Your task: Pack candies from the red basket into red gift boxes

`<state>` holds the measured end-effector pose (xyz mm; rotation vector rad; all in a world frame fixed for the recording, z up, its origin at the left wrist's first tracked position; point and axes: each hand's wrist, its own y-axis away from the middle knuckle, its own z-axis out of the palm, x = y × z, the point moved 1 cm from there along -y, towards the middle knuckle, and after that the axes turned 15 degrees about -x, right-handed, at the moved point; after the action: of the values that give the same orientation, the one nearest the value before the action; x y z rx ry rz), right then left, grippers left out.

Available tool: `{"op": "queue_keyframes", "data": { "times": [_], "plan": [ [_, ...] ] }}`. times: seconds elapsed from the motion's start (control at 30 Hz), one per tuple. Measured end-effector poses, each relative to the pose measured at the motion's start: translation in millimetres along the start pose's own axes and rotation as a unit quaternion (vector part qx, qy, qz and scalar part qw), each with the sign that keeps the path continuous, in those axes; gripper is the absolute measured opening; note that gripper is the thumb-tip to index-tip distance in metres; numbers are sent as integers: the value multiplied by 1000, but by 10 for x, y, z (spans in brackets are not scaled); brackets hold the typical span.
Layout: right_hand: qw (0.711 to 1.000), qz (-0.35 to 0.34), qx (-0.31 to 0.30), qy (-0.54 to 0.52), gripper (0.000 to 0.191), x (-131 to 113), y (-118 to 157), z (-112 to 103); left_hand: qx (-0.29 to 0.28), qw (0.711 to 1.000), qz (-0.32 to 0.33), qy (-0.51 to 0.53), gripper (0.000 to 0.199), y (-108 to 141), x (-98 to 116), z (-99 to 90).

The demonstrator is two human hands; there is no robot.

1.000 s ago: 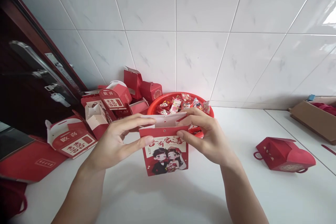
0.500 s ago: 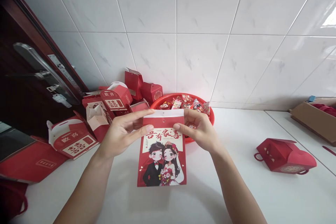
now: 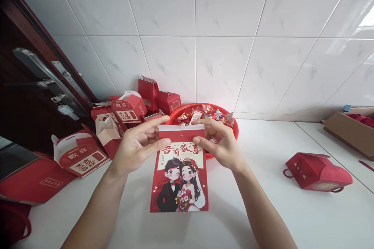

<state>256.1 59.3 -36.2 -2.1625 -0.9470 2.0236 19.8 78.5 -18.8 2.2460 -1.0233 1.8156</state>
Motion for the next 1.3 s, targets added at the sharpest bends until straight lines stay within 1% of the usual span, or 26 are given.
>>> {"op": "queue_keyframes", "data": {
  "times": [0.1,0.23,0.3,0.43,0.5,0.6,0.7,0.77,0.83,0.9,0.97,1.03,1.1,1.17,1.23,1.3],
  "plan": [
    [1000,-15,11,10,30,25,0,-15,2,1000,1,14,47,-4,8,0],
    [999,-37,12,6,23,63,2,-48,6,1000,7,16,30,-10,28,6],
    [999,-43,13,4,22,72,-3,-63,15,1000,7,12,26,-10,27,5],
    [998,-56,11,17,20,53,-23,-78,35,999,4,5,26,-6,10,-6],
    [998,-51,13,28,18,34,-30,-83,38,999,-10,8,28,-8,3,-9],
    [999,-30,16,36,16,16,-29,-93,31,999,-30,17,33,-21,-4,-4],
    [999,-18,20,26,13,23,-18,-102,20,999,-30,20,38,-40,-11,6],
    [999,-17,22,16,12,40,-12,-104,24,999,-21,6,35,-48,-17,13],
    [1000,-21,19,13,10,54,-7,-101,34,999,-9,-14,28,-49,-23,21],
    [999,-20,14,24,15,52,-4,-101,41,999,0,-30,23,-46,-29,32],
    [999,0,-3,43,29,26,-1,-106,40,998,9,-40,22,-41,-35,49],
    [996,26,-40,78,39,-22,1,-115,36,998,19,-52,22,-38,-41,69],
    [987,38,-91,127,33,-77,3,-119,31,997,28,-63,21,-36,-49,91],
    [976,32,-127,172,28,-127,9,-114,26,997,37,-69,19,-32,-60,111],
    [969,22,-141,200,30,-169,24,-102,21,996,43,-71,19,-23,-69,131],
    [964,9,-144,222,30,-221,57,-100,9,996,47,-72,22,-14,-72,152]
  ]
}}
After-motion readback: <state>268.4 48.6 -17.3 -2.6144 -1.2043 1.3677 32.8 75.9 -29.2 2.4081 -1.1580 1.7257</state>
